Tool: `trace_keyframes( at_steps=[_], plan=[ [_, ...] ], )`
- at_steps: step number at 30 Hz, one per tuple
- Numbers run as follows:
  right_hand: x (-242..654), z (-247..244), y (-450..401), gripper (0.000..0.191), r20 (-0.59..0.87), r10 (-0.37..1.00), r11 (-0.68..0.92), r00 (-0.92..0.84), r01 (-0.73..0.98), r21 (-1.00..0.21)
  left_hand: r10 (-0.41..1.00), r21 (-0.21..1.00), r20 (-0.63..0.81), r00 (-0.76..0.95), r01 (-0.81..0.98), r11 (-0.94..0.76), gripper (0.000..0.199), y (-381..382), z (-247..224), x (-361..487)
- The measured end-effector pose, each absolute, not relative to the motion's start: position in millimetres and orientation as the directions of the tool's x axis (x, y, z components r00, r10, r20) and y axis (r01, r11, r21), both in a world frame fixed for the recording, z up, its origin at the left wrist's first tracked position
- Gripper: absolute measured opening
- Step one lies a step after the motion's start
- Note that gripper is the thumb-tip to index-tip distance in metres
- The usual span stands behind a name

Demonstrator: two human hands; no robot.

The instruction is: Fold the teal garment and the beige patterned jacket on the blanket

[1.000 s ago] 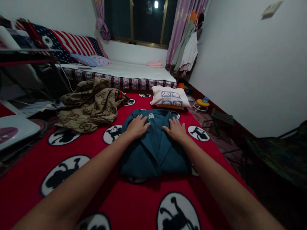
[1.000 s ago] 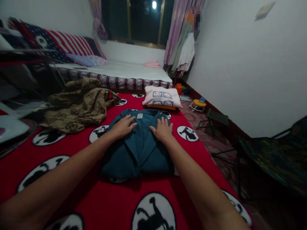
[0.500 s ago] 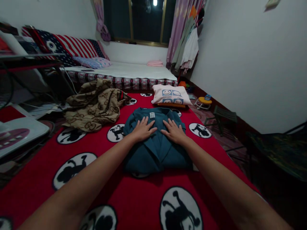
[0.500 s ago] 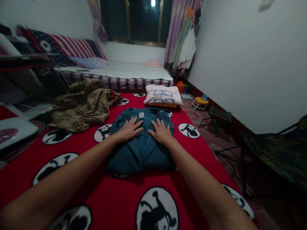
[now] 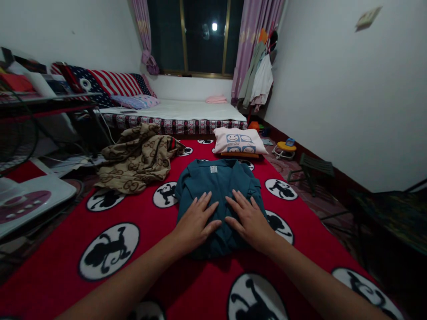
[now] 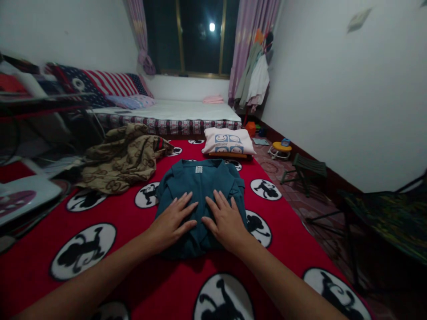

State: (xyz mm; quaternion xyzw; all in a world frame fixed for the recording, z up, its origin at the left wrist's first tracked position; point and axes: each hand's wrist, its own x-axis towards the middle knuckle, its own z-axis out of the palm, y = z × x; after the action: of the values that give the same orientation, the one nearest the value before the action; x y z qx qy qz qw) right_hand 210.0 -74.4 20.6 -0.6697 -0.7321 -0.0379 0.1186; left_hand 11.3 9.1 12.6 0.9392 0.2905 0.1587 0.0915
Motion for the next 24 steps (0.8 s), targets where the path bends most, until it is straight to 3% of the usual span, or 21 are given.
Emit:
trace_keyframes(
  at_steps=[4,8,12,16,20,24],
  plan=[
    [217,14,-79,0.052,0.259,0.964,0.083,-0.057,0.992,-0.093,0.641,0.219,0.37,0.673,0.607,-0.764,0.06,14,2,0],
    [220,3,-80,0.051,0.248,0.966,0.103,-0.065,0.984,-0.142,0.642,0.195,0.34,0.687,0.616,-0.763,0.062,16,-13,-4],
    [237,10,-85,0.038,0.338,0.941,0.151,-0.012,0.909,-0.389,0.66,0.347,0.312,0.684,0.564,-0.749,0.054,28,-2,-22],
    [274,26,-89,0.028,0.488,0.832,0.034,0.265,0.852,-0.522,0.851,0.533,0.344,0.397,0.663,-0.525,0.05,52,22,-51],
    [299,37,-78,0.038,0.272,0.847,-0.299,0.456,0.833,-0.466,0.941,0.663,0.088,0.327,0.685,-0.301,0.062,70,34,-60],
    [295,38,-63,0.047,0.088,0.854,-0.453,0.513,0.815,-0.362,0.943,0.583,0.021,0.333,0.762,-0.282,0.069,73,34,-47]
  ],
)
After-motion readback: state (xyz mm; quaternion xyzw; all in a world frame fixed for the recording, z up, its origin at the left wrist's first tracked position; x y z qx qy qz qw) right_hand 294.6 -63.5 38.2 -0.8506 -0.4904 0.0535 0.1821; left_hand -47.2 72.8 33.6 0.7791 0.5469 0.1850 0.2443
